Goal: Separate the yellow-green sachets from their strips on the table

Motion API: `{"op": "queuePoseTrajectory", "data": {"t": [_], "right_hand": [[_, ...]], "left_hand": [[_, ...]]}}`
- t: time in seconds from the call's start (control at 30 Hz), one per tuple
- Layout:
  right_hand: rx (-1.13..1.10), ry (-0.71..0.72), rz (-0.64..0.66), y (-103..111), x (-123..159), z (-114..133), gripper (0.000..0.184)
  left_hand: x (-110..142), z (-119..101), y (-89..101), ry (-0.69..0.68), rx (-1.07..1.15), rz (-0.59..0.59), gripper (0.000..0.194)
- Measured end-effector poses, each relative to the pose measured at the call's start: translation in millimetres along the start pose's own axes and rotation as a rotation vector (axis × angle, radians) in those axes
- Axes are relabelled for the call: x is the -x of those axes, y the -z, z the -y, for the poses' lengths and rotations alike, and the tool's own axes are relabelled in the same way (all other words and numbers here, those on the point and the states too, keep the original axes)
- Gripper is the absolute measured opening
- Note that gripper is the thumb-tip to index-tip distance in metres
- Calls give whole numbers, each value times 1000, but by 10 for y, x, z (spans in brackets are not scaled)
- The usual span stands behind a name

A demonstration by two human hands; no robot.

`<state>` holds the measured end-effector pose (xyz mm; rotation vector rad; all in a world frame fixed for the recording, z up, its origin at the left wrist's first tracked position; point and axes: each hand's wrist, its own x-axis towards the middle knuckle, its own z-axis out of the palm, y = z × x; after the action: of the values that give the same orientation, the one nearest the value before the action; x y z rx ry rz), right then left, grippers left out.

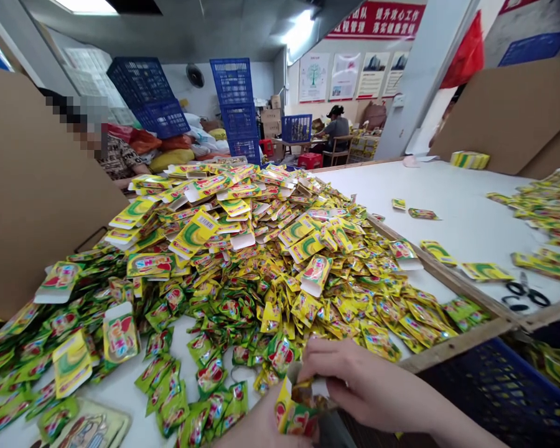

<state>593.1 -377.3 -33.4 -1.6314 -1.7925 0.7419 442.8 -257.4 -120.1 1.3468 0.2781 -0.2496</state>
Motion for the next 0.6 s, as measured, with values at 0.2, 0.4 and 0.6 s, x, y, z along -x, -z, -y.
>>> {"op": "queuePoseTrajectory", "data": {"t": [0.2,0.4,0.6], "right_hand": [[-169,-223,-192,-143,55,-156,37],[-206,-182,-276,-369,168,-250,19],[-326,-280,-195,-466,384,-270,18]], "left_hand": [[-24,2,-14,67,66,-70,42],[-86,282,4,70,141,-19,61],[-218,273,-190,-57,103,42,88]]}}
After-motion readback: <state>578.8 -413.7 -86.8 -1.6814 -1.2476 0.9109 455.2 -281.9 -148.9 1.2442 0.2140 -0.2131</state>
